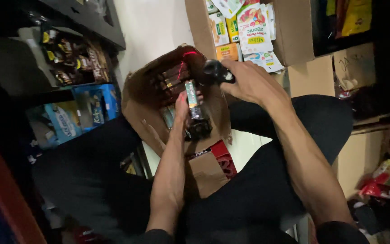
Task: The person sits on the floor and scans snack bars from a cardboard box using a handheld barcode scanner. After scanning, they place the items onto a nearby shelf. The person switches to a different handheld device to continue scanning and restocking the items.
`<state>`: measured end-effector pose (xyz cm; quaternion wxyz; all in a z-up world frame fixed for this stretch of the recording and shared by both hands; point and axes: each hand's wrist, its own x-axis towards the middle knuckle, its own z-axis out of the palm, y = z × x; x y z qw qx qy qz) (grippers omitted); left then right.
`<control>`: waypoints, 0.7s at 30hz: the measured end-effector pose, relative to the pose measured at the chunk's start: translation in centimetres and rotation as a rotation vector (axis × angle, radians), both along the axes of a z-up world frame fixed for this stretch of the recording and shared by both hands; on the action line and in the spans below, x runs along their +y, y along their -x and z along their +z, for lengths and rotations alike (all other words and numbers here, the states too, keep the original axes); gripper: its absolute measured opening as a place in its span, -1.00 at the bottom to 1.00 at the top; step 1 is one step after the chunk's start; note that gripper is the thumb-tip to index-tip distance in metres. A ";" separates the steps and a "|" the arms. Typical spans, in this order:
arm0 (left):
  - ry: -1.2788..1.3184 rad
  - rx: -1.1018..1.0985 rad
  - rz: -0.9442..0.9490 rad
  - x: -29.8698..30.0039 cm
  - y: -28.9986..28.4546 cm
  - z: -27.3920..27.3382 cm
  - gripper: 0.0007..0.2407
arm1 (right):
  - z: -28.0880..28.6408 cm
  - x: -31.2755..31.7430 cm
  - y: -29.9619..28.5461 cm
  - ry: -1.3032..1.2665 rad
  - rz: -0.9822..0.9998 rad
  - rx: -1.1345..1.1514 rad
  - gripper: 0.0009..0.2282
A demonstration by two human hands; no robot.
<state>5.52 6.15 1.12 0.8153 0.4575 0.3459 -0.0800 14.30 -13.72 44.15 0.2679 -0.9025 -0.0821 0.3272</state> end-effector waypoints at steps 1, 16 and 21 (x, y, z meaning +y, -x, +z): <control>0.144 0.021 -0.039 0.9 -0.8 4.3 -0.71 | -0.6 -0.1 0.2 0.024 0.020 0.018 -0.63; 0.293 -0.019 -0.225 3.8 -4.9 17.4 -0.63 | -2.0 0.4 1.0 0.050 0.161 0.148 -0.66; 0.318 -0.014 -0.244 3.8 -4.9 16.7 -0.61 | -1.4 0.5 0.9 0.002 0.125 0.193 -0.62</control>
